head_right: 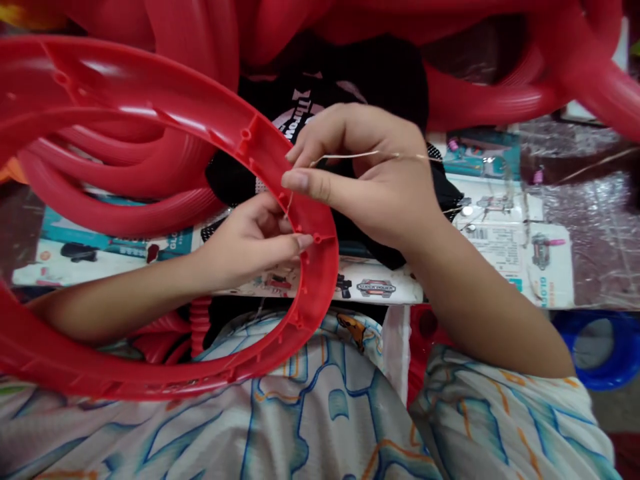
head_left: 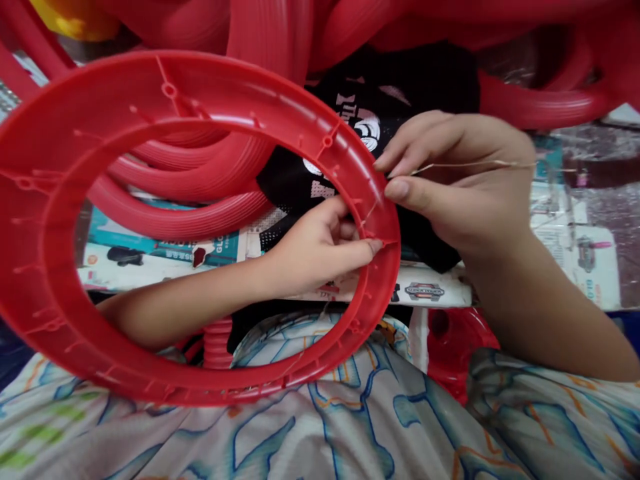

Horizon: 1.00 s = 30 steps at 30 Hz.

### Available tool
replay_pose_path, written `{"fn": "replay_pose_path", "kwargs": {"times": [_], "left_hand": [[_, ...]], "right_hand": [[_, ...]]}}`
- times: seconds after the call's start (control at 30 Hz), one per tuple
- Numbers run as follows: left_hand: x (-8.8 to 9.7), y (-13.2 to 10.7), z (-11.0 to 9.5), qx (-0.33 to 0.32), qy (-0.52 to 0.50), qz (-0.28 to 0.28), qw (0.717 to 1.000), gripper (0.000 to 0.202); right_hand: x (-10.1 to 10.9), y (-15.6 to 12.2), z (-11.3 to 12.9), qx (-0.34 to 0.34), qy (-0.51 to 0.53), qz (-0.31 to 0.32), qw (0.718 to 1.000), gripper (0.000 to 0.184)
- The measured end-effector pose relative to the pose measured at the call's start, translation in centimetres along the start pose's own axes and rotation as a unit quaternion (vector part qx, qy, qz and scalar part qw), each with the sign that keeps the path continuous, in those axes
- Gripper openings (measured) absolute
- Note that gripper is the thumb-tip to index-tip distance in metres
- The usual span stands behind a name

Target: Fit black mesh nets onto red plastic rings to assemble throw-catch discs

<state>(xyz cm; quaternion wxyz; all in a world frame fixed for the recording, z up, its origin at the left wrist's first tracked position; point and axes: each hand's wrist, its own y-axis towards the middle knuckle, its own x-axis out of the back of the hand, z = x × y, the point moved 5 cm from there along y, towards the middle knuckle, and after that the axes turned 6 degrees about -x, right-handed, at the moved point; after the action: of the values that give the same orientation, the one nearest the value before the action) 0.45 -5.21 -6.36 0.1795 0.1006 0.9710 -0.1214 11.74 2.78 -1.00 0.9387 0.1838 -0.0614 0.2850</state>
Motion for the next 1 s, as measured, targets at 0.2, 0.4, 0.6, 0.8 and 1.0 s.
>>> {"fn": "replay_pose_path", "kwargs": {"times": [0.2, 0.4, 0.6, 0.8, 1.0], "left_hand": [[1.7, 0.4, -1.9, -0.082, 0.054, -0.095, 0.991, 0.016], [2.8, 0.9, -5.1, -0.215, 0.014, -0.093, 0.972, 0.013], [5.0, 2.4, -7.4, -0.282, 0.021, -0.15, 0.947, 0.013], [5.4, 2.6, -8.5, -0.338, 0.107, -0.18, 0.918, 0.012], [5.2, 2.5, -8.3, -0.274, 0.022, -0.178, 0.945, 0.012]], "right_hand": [[-0.1, -0.1, 0.0, -0.004, 0.003, -0.042, 0.999, 0.02], [-0.1, -0.4, 0.6, 0.056, -0.124, -0.093, 0.986, 0.023], [-3.3, -1.4, 4.2, 0.094, -0.234, 0.166, 0.953, 0.005], [-7.2, -3.1, 5.7, 0.319, -0.418, 0.211, 0.824, 0.016], [-8.4, -3.1, 4.3, 0.373, -0.429, 0.238, 0.788, 0.018]]}}
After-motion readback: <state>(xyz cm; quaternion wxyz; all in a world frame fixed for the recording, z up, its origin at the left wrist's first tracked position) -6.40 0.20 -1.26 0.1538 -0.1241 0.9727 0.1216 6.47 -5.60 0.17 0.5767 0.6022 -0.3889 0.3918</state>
